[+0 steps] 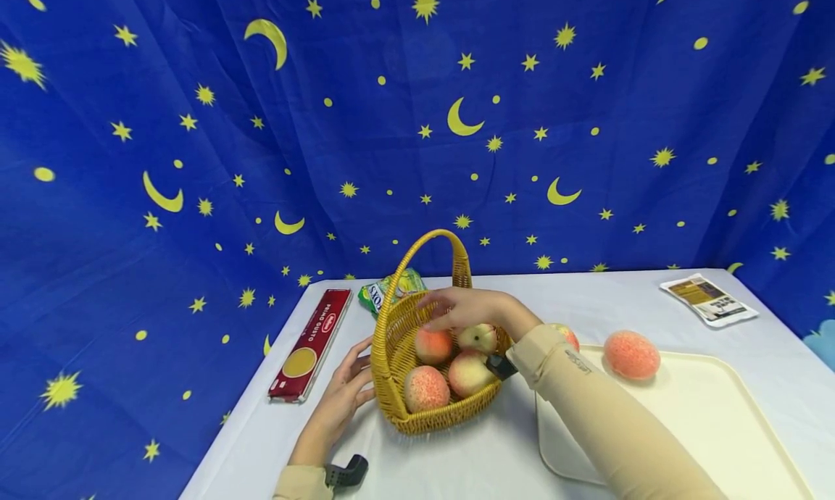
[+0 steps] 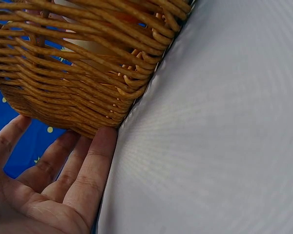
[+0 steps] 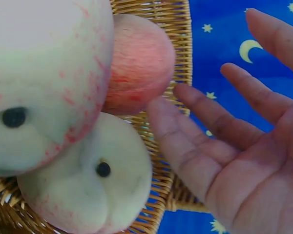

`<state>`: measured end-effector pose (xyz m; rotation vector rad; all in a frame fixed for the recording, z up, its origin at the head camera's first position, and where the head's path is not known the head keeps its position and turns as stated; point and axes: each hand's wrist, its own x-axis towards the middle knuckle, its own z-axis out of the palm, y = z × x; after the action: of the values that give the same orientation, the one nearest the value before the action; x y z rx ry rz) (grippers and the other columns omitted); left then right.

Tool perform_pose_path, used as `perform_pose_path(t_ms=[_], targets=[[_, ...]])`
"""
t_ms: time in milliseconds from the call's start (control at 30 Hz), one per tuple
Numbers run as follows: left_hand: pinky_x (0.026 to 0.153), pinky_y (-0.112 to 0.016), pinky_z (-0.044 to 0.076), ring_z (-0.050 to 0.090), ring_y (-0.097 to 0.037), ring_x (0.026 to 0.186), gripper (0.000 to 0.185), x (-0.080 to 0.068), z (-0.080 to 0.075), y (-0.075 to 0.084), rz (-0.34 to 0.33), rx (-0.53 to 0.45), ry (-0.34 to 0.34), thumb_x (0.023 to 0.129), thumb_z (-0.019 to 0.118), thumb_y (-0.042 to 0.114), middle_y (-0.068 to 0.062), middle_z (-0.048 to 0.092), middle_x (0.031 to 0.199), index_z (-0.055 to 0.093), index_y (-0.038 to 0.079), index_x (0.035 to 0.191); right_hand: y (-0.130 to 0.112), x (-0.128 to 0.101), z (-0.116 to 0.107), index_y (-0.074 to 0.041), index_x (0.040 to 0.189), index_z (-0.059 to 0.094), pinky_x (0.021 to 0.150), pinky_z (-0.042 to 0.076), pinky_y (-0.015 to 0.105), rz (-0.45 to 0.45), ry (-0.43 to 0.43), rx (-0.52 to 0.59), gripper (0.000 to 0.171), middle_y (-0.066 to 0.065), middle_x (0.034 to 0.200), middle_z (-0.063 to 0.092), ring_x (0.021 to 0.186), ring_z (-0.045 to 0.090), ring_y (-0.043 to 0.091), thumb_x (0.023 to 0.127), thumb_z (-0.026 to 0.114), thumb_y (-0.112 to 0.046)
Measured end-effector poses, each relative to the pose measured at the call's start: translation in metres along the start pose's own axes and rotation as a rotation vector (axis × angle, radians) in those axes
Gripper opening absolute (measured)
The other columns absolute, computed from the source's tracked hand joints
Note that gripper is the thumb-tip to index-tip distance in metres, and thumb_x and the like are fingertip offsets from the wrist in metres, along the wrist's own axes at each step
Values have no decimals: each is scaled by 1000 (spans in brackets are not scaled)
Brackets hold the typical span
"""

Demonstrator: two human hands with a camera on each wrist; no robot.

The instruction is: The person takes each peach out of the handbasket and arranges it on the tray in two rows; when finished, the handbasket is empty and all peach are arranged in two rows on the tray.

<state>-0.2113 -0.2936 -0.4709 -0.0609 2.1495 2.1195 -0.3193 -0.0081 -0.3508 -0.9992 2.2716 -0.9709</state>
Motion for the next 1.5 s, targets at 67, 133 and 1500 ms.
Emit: perform_pose_path(t_ms=[67, 133, 1500], targets=[[99, -37, 59, 63, -19, 125, 64, 0, -1, -1, -3, 0, 1, 103, 67, 22, -16, 51, 155, 44, 30, 162, 1, 5, 1, -9, 154, 55, 116, 49, 48, 13, -2, 31, 56, 20, 146, 65, 134, 62, 27, 104, 70, -29], [100, -37, 59, 63, -19, 125, 65, 0, -1, -1, -4, 1, 1, 102, 67, 22, -17, 51, 155, 44, 30, 162, 3, 10, 2, -7, 153, 55, 115, 51, 49, 21, -7, 62, 56, 21, 148, 64, 135, 62, 28, 104, 70, -27], [98, -36, 60, 64, -15, 124, 64, 1, -1, -3, 52, 14, -17, 104, 67, 23, -17, 54, 153, 43, 27, 163, -5, 55, 9, -17, 140, 60, 82, 54, 34, 368, -49, 19, 46, 5, 118, 59, 94, 57, 18, 98, 78, -14]])
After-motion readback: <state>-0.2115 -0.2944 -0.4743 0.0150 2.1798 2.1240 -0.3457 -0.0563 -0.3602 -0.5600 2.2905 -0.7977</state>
